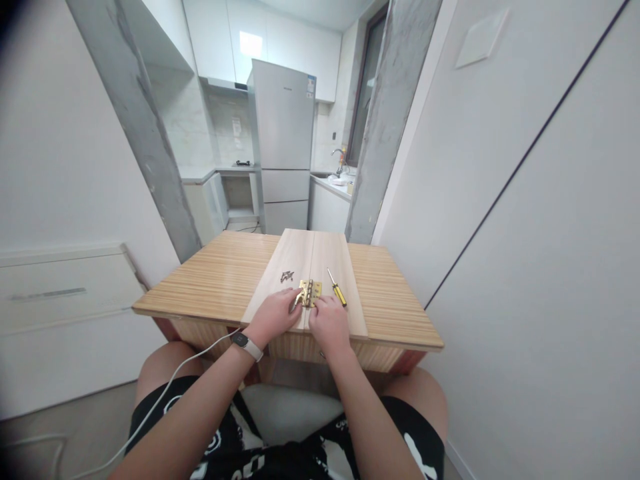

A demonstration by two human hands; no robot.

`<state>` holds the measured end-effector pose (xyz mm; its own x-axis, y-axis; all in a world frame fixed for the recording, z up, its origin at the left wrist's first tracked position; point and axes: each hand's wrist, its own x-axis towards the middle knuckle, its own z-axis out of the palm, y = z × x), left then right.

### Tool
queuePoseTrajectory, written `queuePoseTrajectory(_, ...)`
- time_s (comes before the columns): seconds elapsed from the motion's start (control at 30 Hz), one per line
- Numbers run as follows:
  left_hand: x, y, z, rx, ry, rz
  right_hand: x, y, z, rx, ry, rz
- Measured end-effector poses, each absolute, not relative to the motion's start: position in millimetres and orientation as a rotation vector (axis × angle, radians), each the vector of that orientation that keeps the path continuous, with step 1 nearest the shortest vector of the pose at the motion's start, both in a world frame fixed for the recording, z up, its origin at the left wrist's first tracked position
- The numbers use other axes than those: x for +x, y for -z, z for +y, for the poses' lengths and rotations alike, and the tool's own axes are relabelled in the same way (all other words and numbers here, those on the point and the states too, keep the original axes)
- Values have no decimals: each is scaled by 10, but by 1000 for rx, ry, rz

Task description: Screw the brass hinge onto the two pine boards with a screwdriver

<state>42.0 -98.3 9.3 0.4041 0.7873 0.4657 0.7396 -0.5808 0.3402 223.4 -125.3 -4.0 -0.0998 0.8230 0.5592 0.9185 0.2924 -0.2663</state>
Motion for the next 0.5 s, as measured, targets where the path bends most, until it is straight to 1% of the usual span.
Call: queuePoseTrajectory(0.5, 438, -109, -889, 2568, -924, 1401, 2233, 7, -1160, -1567, 176, -1928)
